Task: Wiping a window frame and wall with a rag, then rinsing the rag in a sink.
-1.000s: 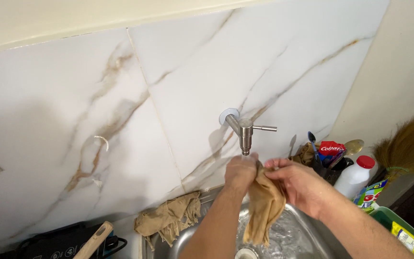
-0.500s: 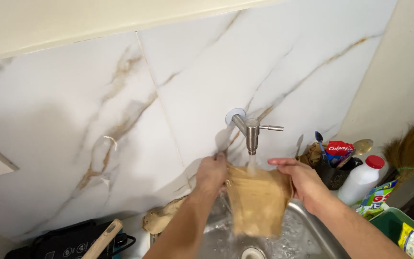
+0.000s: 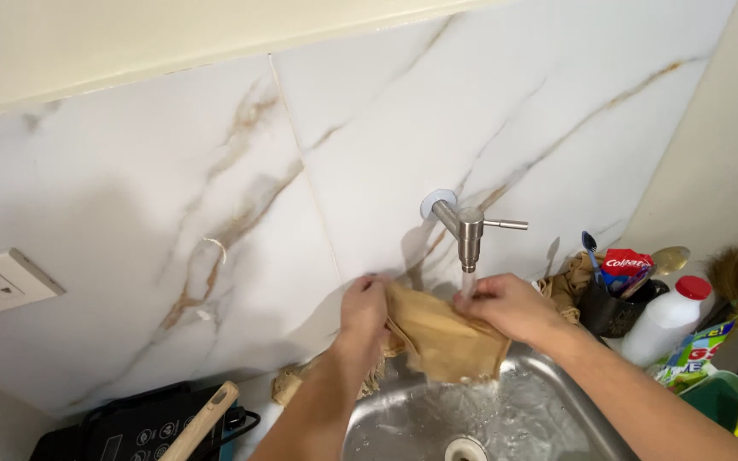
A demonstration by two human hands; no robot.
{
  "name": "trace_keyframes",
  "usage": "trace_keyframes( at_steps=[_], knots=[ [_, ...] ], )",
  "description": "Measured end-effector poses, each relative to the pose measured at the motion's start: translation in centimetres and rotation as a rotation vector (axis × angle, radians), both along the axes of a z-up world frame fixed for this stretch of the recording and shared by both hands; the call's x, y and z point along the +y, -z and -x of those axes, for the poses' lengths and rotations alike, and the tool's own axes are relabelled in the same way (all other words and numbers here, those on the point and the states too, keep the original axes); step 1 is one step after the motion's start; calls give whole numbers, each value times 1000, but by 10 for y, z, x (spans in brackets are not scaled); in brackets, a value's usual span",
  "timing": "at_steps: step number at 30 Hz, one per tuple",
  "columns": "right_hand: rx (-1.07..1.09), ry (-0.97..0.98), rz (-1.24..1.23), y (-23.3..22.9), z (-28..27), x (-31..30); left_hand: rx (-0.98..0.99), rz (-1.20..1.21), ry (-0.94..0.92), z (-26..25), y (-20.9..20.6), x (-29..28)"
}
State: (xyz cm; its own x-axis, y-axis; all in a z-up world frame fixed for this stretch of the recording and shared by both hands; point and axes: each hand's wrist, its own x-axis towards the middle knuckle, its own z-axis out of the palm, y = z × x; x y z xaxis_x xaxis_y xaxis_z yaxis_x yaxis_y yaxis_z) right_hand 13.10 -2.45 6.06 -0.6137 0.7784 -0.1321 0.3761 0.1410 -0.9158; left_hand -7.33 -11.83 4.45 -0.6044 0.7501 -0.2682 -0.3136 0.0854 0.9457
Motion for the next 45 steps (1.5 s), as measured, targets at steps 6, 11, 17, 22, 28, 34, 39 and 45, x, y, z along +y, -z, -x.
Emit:
trace_keyframes(
  at_steps=[6, 11, 17, 22, 28, 34, 39, 45],
  knots=[
    [-399, 133, -140, -39, 23, -24, 57, 31, 46, -12, -20, -17],
    [-89, 141, 75, 23, 46, 16, -55, 115, 110, -24, -38, -31],
    [110, 106, 347, 39, 53, 24, 42, 122, 179, -31, -13, -28],
    [260, -12, 427, -1, 20, 13, 93, 51, 113, -34, 41, 3],
    [209, 118, 497, -46, -16, -5, -17, 147, 82, -65, 56, 44],
    [67, -22, 154, -43, -42, 4, 412, 235, 110, -89, 7, 36],
    [-533, -24, -329, -57, -45, -7, 579, 270, 157, -60, -10, 17],
    [-171, -163, -555, -40, -38, -1, 483, -21, 259, -52, -13, 6]
  ],
)
